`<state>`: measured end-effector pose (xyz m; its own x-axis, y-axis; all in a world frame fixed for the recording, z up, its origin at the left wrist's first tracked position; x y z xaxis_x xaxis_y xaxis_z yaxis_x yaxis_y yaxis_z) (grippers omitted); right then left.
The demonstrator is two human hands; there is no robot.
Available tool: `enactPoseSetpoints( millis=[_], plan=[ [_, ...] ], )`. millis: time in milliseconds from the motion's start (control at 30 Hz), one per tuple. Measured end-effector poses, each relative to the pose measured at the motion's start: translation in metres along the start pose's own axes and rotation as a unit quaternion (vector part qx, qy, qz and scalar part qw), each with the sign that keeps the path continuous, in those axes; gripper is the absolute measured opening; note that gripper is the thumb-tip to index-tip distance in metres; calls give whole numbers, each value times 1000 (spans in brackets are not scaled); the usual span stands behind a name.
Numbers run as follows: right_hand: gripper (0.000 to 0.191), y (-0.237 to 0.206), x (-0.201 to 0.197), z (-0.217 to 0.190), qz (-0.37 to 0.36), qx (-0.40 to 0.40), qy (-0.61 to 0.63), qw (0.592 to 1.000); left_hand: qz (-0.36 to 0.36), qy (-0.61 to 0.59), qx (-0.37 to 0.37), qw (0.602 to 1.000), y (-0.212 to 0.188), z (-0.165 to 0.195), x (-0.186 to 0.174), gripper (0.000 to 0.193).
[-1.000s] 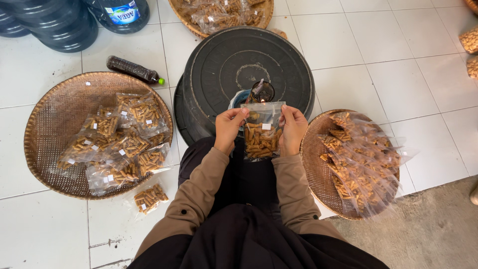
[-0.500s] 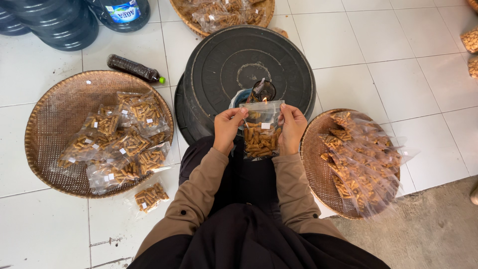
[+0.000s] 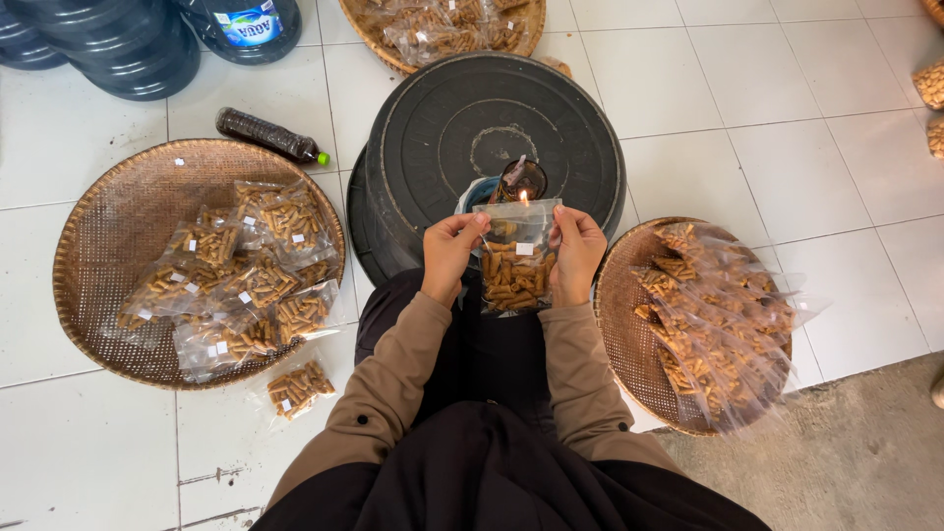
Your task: The person sits on the floor and seals clear plastic bags filled with snack sticks by passing each bag's open top over a lit candle flame to melt it closed, then places the sealed bag on a woven tray with other finished bags.
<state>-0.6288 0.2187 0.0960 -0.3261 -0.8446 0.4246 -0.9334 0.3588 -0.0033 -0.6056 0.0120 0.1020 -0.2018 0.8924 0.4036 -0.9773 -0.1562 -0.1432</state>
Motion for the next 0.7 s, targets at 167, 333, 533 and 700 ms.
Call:
enactPoseSetpoints(
  millis=[167, 333, 533, 700],
  plan=[
    [9, 1, 1, 1, -8, 4, -2, 1000, 0, -6, -4, 1000, -1, 1, -1, 22],
    [9, 3, 1, 4, -10, 11, -4, 1000, 5, -9, -4, 1000, 0, 0, -3, 21],
    [10, 3, 2, 6, -12, 7, -20, 1000, 9, -1, -10, 1000, -3, 2, -5, 22],
    [9, 2, 6, 6, -20, 5, -15, 1000, 16, 2, -13, 1000, -6, 4, -7, 22]
  ],
)
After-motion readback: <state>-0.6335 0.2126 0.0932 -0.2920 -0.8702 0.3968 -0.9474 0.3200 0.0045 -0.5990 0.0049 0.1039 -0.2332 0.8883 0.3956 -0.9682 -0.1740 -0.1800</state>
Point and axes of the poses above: each hand's wrist, its own y-axis towards the middle knuckle, its own x-axis out of the palm, z = x × y, the point moved 3 cm from there along y, towards the middle knuckle, and after that the axes turned 2 degrees about -y, right-handed, at the moved point
